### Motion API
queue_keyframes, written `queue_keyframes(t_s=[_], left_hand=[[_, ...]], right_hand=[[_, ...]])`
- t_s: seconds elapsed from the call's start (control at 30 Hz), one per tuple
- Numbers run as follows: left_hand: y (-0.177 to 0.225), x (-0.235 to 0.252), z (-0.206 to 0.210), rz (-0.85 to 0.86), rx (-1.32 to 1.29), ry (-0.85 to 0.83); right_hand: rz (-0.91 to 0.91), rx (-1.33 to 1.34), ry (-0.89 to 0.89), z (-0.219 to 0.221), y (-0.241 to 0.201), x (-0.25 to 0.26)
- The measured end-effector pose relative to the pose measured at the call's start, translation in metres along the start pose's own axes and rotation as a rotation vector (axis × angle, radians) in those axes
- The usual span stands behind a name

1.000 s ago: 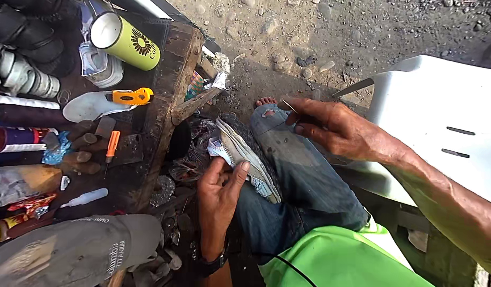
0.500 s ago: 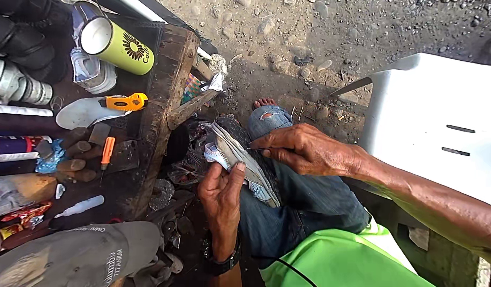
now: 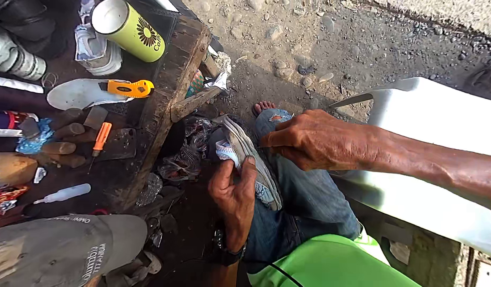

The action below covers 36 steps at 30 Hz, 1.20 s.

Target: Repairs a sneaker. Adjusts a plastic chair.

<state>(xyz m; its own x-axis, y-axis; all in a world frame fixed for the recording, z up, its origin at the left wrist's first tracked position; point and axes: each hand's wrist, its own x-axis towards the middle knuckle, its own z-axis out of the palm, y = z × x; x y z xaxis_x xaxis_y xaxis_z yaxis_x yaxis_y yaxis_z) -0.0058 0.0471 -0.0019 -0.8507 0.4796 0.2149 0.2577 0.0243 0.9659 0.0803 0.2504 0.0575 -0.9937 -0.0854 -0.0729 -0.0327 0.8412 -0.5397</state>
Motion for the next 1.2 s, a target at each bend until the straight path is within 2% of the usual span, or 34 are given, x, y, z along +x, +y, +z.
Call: queue_keyframes(t_s=[0.2,0.6,0.67,0.77,0.87,1.03,1.1,1.13,1.2], left_hand=[[-0.003,-0.002,0.004,0.028,0.036,0.031],[-0.006,-0.002,0.009,0.070,0.049,0.059],[-0.006,0.002,0.004,0.056,0.012,-0.013],[0.000,0.014,-0.017,0.009,-0.083,-0.266],[0.003,0.028,-0.053,0.007,0.009,-0.445],[-0.009,0.036,-0.099,0.063,0.208,-0.479],[-0.007,0.037,-0.105,0.095,0.100,-0.474],[-0.007,0.036,-0.104,0.107,-0.033,-0.462],[-0.005,0.031,-0.091,0.080,-0.467,-0.467]], right_hand=[[0.016,-0.034,-0.064,-0.007,-0.008,0.013],[0.032,-0.075,-0.072,-0.002,-0.020,0.034],[-0.016,-0.052,-0.019,0.003,-0.011,0.031],[-0.075,-0.070,0.035,0.002,0.000,0.020],[-0.077,-0.128,0.050,0.001,0.006,0.010],[-0.111,-0.080,0.134,0.008,0.021,0.008],[-0.119,-0.071,0.142,0.009,0.023,0.009],[-0.120,-0.070,0.144,0.009,0.023,0.010],[-0.129,-0.067,0.149,0.010,0.023,0.012]])
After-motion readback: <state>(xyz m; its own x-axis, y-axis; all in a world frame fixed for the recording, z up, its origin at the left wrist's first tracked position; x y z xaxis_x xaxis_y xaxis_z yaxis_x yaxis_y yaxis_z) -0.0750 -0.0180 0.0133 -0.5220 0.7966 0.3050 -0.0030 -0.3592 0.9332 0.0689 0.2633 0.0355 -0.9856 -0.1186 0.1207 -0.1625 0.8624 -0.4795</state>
